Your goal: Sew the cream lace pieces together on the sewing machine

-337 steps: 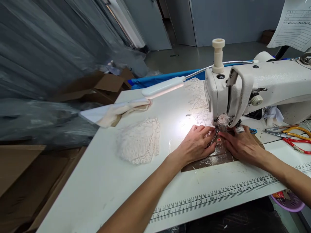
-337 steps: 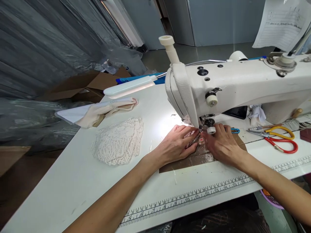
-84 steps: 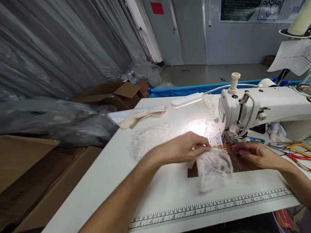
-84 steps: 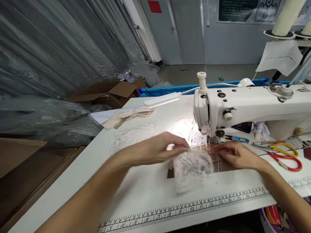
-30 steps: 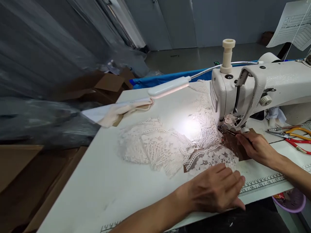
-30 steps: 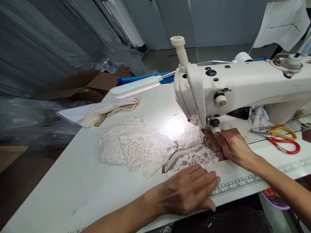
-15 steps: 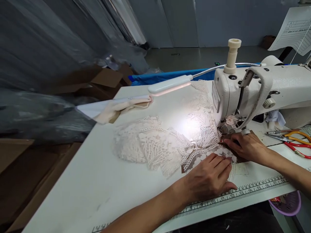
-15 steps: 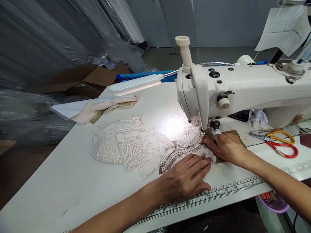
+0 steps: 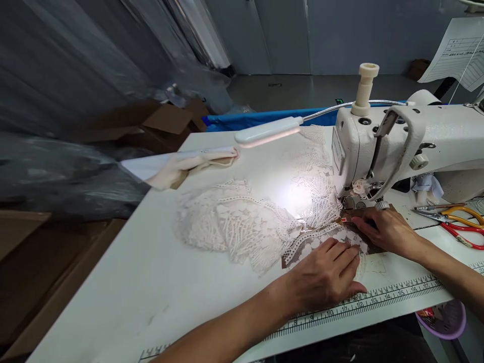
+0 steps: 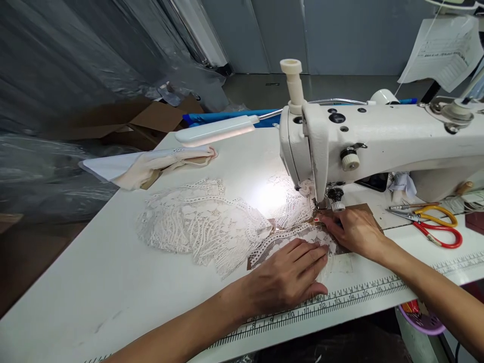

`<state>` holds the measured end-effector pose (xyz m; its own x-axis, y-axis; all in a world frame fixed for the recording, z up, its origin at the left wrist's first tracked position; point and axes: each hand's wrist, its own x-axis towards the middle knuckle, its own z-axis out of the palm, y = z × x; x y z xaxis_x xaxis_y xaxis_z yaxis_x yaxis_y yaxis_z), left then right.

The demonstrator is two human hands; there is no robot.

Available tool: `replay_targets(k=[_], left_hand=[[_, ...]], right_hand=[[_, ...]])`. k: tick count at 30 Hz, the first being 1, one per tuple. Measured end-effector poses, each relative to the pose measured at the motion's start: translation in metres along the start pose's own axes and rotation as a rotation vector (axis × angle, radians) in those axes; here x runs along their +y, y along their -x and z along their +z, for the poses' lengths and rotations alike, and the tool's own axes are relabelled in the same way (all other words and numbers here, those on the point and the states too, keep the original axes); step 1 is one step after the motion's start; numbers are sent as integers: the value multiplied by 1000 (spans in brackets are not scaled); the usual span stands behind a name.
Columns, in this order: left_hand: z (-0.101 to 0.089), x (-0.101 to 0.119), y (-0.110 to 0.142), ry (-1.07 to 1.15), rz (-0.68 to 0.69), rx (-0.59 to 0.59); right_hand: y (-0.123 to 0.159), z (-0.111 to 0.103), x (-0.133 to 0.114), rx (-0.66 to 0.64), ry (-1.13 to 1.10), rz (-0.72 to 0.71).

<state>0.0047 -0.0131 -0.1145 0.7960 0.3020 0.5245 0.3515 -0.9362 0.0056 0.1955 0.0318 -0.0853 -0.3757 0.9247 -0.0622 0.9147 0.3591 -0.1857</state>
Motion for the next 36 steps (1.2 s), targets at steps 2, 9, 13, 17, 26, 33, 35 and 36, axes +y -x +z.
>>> replay_targets(k=[2,9,13,17,26,33,35,36], left_hand=[[1,2,0,14,-7,8],[-11,-34,1,18,-230,115],[-8,-78,1,46,-409,48],[-7,-106,13,-54,-364,-121],[-61,-101,19,-266,-246,-291],[-28,-59,4,-131,-156,-105],[-24,-56,4,-176,-137,-194],[-24,-55,4,-186,-152,-223]], right_hand=[[4,-1,3,-25,-15,46],[25,-7,13,336,268,-31],[31,7,-6,246,-3,-441],[44,23,-15,186,-55,-509],[55,-4,12,131,-336,-429],[17,4,4,176,-387,-353],[15,6,2,160,-346,-337],[14,7,2,156,-331,-330]])
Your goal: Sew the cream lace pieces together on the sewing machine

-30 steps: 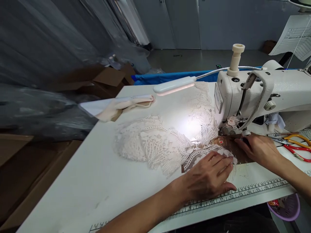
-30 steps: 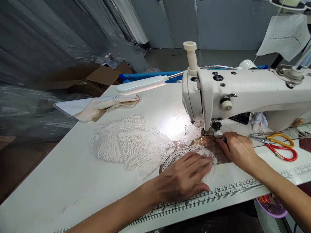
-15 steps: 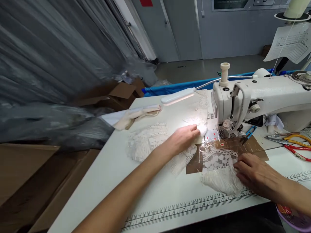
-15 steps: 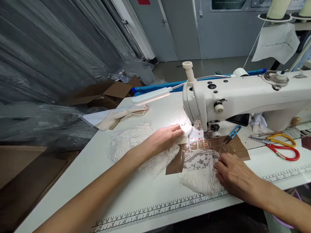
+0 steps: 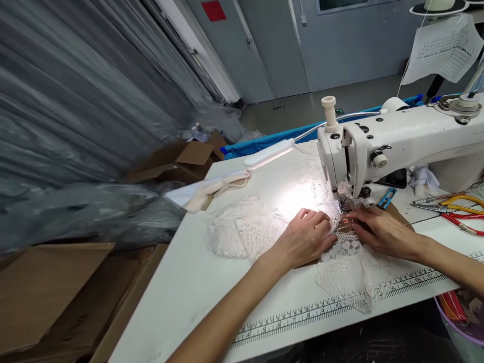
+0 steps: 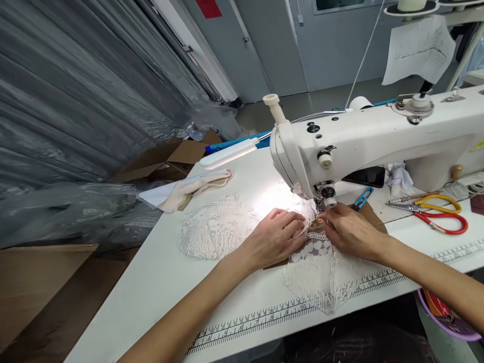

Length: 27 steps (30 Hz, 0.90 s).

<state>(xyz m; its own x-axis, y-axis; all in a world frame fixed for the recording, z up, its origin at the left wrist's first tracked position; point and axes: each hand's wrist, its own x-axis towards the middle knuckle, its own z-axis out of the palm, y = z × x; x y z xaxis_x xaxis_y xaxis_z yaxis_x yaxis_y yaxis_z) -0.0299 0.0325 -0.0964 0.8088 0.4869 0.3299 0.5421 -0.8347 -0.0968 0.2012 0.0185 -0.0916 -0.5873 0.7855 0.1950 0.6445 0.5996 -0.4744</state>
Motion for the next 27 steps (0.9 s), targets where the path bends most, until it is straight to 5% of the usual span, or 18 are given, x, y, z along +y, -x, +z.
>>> replay_targets(k=[5,9,13,18,22,27], left_hand=[[4,0,-1,-50,-86,14],[8,-4,1,-158,-6,84],[-18,-8,6,-229,88,-50],[-54,-9,-2,187,-106,-234],[-31,-21,-27,250,-252,-67],[17,-42,-49,541,-287,-103]], right_hand=[[-10,10,-1,11,54,-35],[-16,17,-2,-82,88,-97],[-10,21,-12,-181,135,-103],[2,33,-25,-91,119,-112],[4,42,-24,-61,139,-114],[6,43,-22,-21,132,-118]])
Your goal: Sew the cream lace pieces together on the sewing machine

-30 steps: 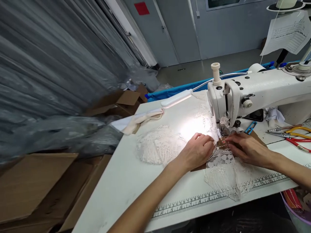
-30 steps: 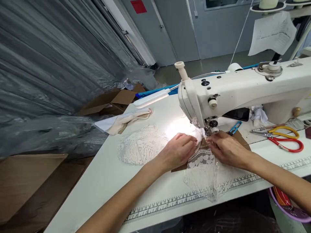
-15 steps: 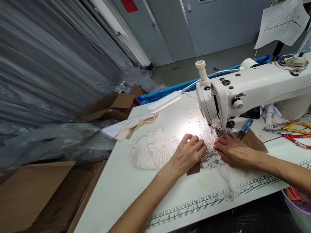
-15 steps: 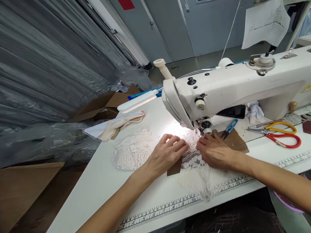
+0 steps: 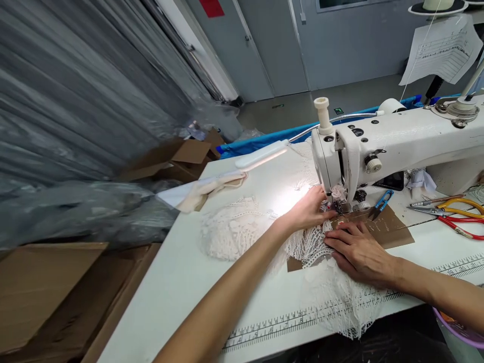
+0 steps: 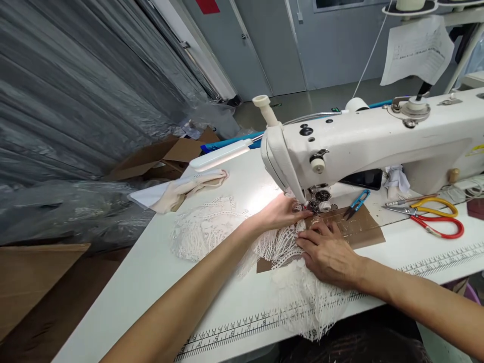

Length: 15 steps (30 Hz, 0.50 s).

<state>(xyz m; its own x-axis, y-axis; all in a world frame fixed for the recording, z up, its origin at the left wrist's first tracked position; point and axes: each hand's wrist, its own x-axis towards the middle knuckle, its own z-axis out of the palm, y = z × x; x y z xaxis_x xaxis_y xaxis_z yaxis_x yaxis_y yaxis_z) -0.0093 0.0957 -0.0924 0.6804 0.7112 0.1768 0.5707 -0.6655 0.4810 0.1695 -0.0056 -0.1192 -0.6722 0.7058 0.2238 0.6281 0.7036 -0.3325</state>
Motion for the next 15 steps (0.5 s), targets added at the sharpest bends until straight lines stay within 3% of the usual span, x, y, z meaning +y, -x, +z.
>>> replay_targets(k=[4,15], left_hand=[[8,-7,-2,209,-45,55],[2,-7,4,285,-128,-6]], right_hand=[[1,0,1,28,8,-14],[1,3,2,73,9,-42]])
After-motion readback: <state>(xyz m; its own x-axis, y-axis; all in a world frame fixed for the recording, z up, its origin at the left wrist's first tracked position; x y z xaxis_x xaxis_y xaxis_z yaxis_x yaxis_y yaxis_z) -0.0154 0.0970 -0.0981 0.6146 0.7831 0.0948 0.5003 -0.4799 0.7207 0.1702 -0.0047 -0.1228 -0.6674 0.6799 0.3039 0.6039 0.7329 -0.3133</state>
